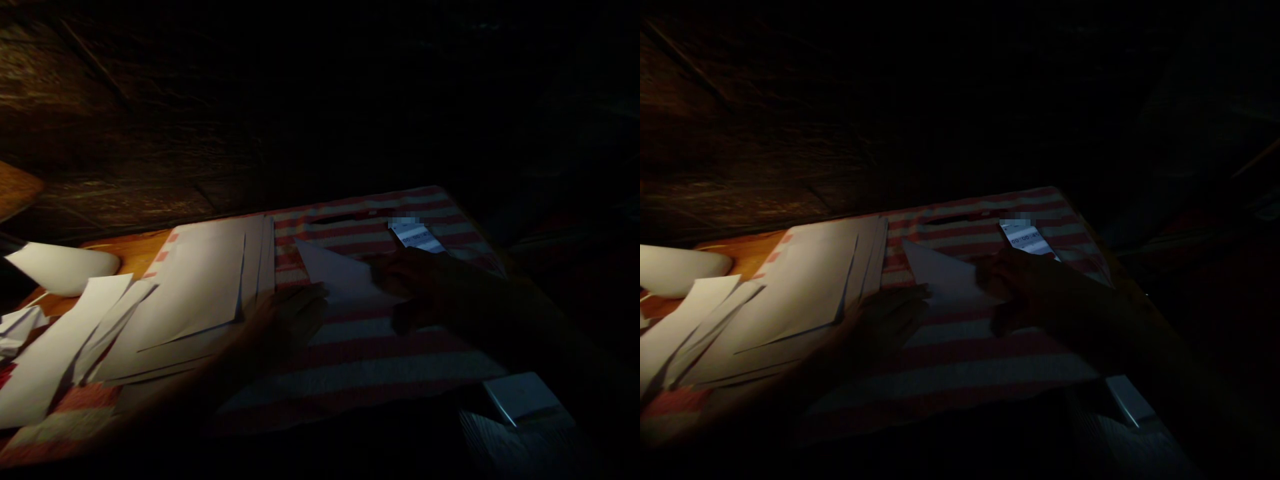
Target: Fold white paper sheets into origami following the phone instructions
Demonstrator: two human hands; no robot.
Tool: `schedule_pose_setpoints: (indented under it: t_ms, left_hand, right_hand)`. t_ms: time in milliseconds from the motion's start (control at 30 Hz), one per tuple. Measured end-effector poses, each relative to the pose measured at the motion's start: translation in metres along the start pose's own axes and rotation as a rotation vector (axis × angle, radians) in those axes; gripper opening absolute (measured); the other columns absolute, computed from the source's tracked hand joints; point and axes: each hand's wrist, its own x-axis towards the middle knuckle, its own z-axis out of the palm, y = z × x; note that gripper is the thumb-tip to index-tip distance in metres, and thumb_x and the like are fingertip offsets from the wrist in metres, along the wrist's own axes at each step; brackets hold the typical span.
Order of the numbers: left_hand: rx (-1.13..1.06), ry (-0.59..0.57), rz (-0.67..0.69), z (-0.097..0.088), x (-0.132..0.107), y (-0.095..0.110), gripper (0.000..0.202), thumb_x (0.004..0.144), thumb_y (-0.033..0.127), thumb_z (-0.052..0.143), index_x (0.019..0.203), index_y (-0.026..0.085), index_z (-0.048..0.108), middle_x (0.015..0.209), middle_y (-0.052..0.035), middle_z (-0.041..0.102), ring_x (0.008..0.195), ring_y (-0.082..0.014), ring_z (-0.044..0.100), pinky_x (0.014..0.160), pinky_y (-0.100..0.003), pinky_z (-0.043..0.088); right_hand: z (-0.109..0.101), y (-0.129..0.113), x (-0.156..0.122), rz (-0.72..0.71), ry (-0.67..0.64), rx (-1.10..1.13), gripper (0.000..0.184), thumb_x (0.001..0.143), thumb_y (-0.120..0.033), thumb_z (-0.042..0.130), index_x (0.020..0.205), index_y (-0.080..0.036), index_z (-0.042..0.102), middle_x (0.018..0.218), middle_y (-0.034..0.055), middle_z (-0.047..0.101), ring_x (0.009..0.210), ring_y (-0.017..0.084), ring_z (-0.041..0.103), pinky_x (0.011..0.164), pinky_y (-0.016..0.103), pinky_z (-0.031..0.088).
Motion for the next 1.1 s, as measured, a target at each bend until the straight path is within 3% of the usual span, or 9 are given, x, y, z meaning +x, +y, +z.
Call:
schedule_pose_setpoints:
  t_ms: [67,200,333,500,700,833,967,1100]
  left_hand:
    - [-0.007,-0.004,-0.002,0.001,-0.003,-0.001,0.015,0.097,0.014,0.055,0.100,0.016,0.070,0.111,-0.0094,0.077,0.100,-0.0216,0.075,0.084,-0.035,0.066]
    - [-0.005,0.012,0.013,-0.001,-0.005,-0.002,0.017,0.094,0.016,0.056,0.105,0.013,0.069,0.109,-0.0134,0.076,0.101,-0.0259,0.074,0.084,-0.042,0.067]
    - [-0.027,-0.018,-0.027,-0.004,-0.005,-0.001,0.018,0.084,0.010,0.056,0.097,0.012,0.069,0.110,-0.0164,0.074,0.101,-0.0290,0.072,0.084,-0.046,0.066]
    - [-0.034,-0.001,-0.028,-0.002,-0.006,-0.001,0.035,0.083,0.000,0.050,0.107,0.015,0.070,0.105,-0.0127,0.073,0.098,-0.0274,0.071,0.079,-0.044,0.064]
    - [-0.062,-0.021,-0.071,-0.002,-0.005,0.001,0.017,0.093,0.010,0.056,0.100,0.015,0.070,0.102,-0.0113,0.072,0.095,-0.0258,0.070,0.081,-0.042,0.062]
    - [-0.105,-0.066,-0.128,-0.002,-0.004,0.001,0.015,0.092,0.011,0.059,0.101,0.016,0.069,0.105,-0.0112,0.071,0.097,-0.0271,0.068,0.082,-0.044,0.061]
    - [-0.164,-0.050,-0.182,0.002,-0.005,0.001,0.016,0.091,0.011,0.059,0.100,0.018,0.070,0.104,-0.0095,0.070,0.097,-0.0251,0.067,0.083,-0.041,0.058]
    - [-0.209,-0.021,-0.270,0.006,-0.002,0.004,0.012,0.094,0.013,0.059,0.096,0.020,0.069,0.096,-0.0068,0.068,0.091,-0.0212,0.066,0.083,-0.037,0.057]
  right_hand:
    - [0.001,-0.007,0.001,0.026,0.022,-0.036,0.067,0.078,-0.055,0.084,0.135,-0.028,0.061,0.138,0.0103,0.063,0.116,0.032,0.065,0.090,0.044,0.056]
    - [0.006,-0.019,0.003,0.014,0.054,-0.215,0.041,0.090,-0.037,0.073,0.126,-0.017,0.066,0.124,0.0159,0.068,0.102,0.030,0.067,0.078,0.040,0.053]
    - [0.014,-0.026,0.004,-0.031,0.135,-0.305,0.024,0.091,-0.026,0.069,0.112,-0.014,0.071,0.103,0.0131,0.072,0.086,0.024,0.067,0.071,0.034,0.048]
    - [0.017,-0.028,0.002,-0.146,0.227,-0.377,0.020,0.087,-0.014,0.072,0.108,-0.014,0.072,0.098,0.0093,0.075,0.079,0.021,0.067,0.065,0.032,0.045]
    - [0.015,-0.025,-0.001,-0.161,0.223,-0.349,0.017,0.089,-0.014,0.070,0.106,-0.014,0.073,0.099,0.0089,0.077,0.081,0.020,0.068,0.067,0.032,0.046]
    - [0.018,-0.020,0.000,-0.141,0.267,-0.327,0.014,0.089,-0.020,0.072,0.102,-0.014,0.073,0.095,0.0094,0.076,0.078,0.021,0.067,0.065,0.031,0.044]
    - [0.020,-0.017,0.001,-0.151,0.284,-0.330,0.020,0.094,-0.029,0.070,0.105,-0.013,0.074,0.095,0.0107,0.076,0.080,0.022,0.068,0.064,0.032,0.044]
    - [0.023,-0.016,0.001,-0.094,0.263,-0.334,0.018,0.096,-0.028,0.069,0.107,-0.016,0.076,0.097,0.0089,0.076,0.080,0.021,0.069,0.064,0.032,0.043]
